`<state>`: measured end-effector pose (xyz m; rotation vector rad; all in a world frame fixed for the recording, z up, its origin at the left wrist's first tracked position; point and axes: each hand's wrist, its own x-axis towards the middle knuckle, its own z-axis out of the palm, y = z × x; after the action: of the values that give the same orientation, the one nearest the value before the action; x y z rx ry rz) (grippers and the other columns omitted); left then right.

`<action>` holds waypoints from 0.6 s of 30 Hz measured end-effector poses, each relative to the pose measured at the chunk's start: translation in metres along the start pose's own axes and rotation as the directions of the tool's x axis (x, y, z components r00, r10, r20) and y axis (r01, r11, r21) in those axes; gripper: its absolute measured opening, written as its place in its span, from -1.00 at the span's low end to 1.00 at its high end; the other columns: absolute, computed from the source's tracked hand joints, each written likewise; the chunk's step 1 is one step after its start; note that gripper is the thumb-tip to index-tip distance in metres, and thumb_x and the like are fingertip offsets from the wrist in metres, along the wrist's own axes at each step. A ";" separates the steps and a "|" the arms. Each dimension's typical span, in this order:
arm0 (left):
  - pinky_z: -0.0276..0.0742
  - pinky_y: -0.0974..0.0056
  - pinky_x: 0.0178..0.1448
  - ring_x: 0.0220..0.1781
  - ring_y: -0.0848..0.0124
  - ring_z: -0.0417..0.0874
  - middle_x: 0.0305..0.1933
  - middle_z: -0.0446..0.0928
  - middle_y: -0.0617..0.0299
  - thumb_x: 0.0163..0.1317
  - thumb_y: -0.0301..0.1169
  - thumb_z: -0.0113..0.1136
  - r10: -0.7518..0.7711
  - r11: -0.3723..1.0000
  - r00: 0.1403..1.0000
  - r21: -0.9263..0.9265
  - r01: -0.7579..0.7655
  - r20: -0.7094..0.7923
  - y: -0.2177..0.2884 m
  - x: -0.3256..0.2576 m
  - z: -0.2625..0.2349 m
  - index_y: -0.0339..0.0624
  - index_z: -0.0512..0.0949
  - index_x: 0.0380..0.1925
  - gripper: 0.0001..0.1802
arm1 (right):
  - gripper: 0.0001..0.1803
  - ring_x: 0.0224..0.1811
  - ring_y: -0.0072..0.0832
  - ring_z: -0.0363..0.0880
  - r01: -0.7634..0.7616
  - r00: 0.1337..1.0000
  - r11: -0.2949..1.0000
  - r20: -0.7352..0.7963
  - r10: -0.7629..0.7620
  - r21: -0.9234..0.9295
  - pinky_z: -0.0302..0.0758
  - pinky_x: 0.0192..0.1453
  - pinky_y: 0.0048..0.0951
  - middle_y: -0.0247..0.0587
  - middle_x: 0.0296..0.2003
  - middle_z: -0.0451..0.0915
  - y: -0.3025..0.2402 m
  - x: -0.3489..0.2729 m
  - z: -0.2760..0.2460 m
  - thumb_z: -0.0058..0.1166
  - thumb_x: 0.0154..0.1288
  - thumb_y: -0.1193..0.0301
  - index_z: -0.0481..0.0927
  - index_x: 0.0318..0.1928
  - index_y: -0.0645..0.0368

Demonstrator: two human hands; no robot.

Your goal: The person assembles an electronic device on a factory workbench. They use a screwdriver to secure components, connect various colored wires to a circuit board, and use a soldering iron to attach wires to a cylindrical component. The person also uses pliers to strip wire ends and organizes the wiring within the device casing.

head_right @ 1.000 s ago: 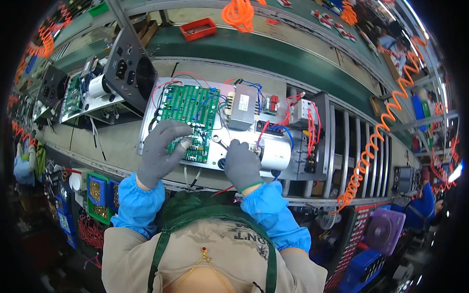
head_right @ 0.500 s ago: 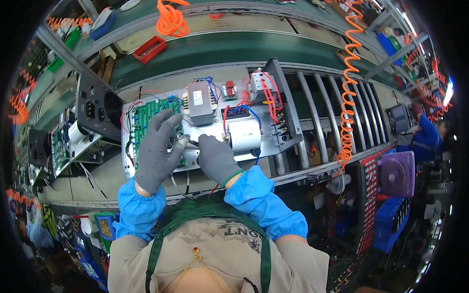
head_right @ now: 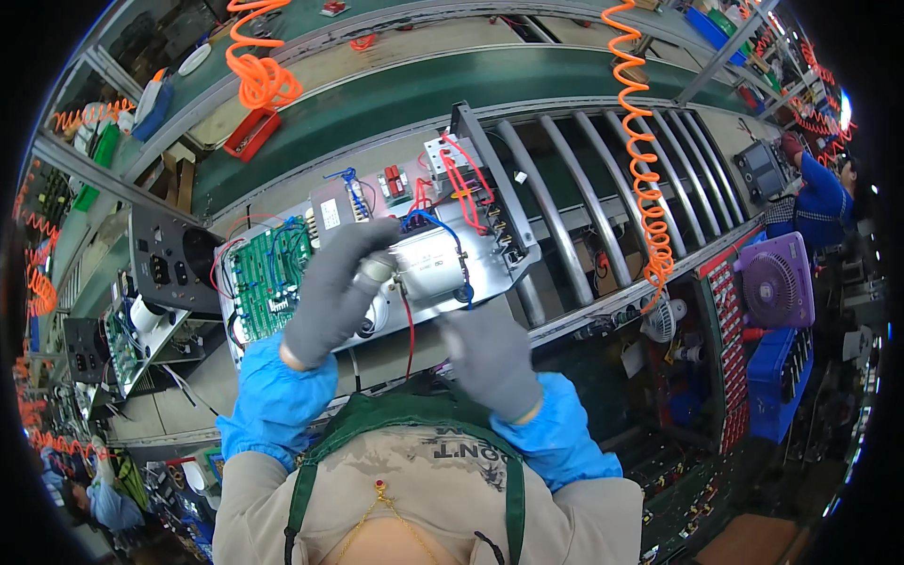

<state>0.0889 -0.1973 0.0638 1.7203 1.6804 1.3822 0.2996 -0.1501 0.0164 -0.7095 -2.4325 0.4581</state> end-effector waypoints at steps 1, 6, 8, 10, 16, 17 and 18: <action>0.49 0.16 0.02 -0.06 0.12 0.57 -0.12 0.51 0.01 0.21 -0.48 0.08 0.087 0.995 0.993 0.035 -0.090 0.083 -0.006 0.006 0.012 -0.20 0.50 -0.04 -0.71 | -0.79 -0.44 -0.16 0.48 -0.072 0.994 0.997 -0.086 0.070 -0.019 0.41 -0.37 -0.15 -0.12 -0.49 0.48 0.018 -0.014 0.002 0.07 0.16 0.39 0.54 -0.20 0.19; 0.44 0.08 0.14 0.09 0.07 0.49 0.05 0.45 -0.01 0.13 -0.54 0.04 0.341 0.816 0.782 0.248 -0.522 0.521 -0.036 0.041 0.048 -0.27 0.41 0.03 -0.60 | -0.89 -0.51 -0.17 0.46 -0.331 0.944 0.905 -0.073 0.323 -0.269 0.39 -0.46 -0.13 -0.13 -0.58 0.45 0.051 -0.046 0.022 0.06 0.17 0.37 0.48 -0.37 0.14; 0.44 0.11 0.14 0.08 0.07 0.49 0.03 0.45 -0.03 0.17 -0.49 0.02 0.294 0.806 0.771 0.288 -0.518 0.565 -0.042 0.050 0.053 -0.29 0.40 0.04 -0.61 | -0.89 -0.52 -0.18 0.46 -0.330 0.944 0.915 -0.110 0.312 -0.232 0.38 -0.48 -0.14 -0.13 -0.58 0.44 0.047 -0.042 0.028 0.07 0.15 0.38 0.47 -0.37 0.13; 0.46 0.13 0.11 0.04 0.05 0.51 -0.01 0.46 -0.06 0.25 -0.38 -0.03 0.178 0.861 0.804 0.305 -0.406 0.567 -0.052 0.051 0.058 -0.27 0.40 0.05 -0.62 | -0.89 -0.52 -0.22 0.45 -0.301 0.951 0.924 -0.143 0.273 -0.237 0.38 -0.49 -0.16 -0.16 -0.59 0.42 0.045 -0.040 0.030 0.09 0.12 0.40 0.47 -0.36 0.14; 0.47 0.07 0.08 0.01 0.02 0.52 0.05 0.46 -0.07 0.29 -0.29 -0.06 0.081 0.903 0.801 0.297 -0.311 0.593 -0.067 0.052 0.060 -0.22 0.38 0.09 -0.59 | -0.88 -0.50 -0.26 0.44 -0.221 0.975 0.933 -0.092 0.203 -0.284 0.38 -0.49 -0.21 -0.19 -0.58 0.40 0.037 -0.038 0.030 0.09 0.11 0.41 0.44 -0.37 0.14; 0.46 0.06 0.08 0.02 0.01 0.51 0.05 0.46 -0.06 0.29 -0.29 -0.06 0.151 0.899 0.813 0.265 -0.350 0.562 -0.071 0.052 0.060 -0.22 0.38 0.09 -0.59 | -0.88 -0.49 -0.24 0.45 -0.217 0.976 0.937 -0.054 0.210 -0.275 0.39 -0.47 -0.20 -0.17 -0.56 0.41 0.036 -0.040 0.032 0.08 0.13 0.43 0.46 -0.34 0.16; 0.42 0.04 0.12 0.04 0.01 0.48 0.03 0.47 -0.05 0.33 -0.26 -0.11 0.172 0.911 0.803 0.219 -0.350 0.570 -0.073 0.053 0.063 -0.21 0.41 0.05 -0.62 | -0.88 -0.48 -0.21 0.46 -0.212 0.976 0.941 -0.015 0.216 -0.265 0.40 -0.45 -0.19 -0.15 -0.54 0.43 0.036 -0.044 0.036 0.07 0.14 0.44 0.47 -0.32 0.18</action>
<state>0.0905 -0.1102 -0.0040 2.3267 1.4151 0.6196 0.3224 -0.1524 -0.0467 -1.0963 -2.4662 0.2200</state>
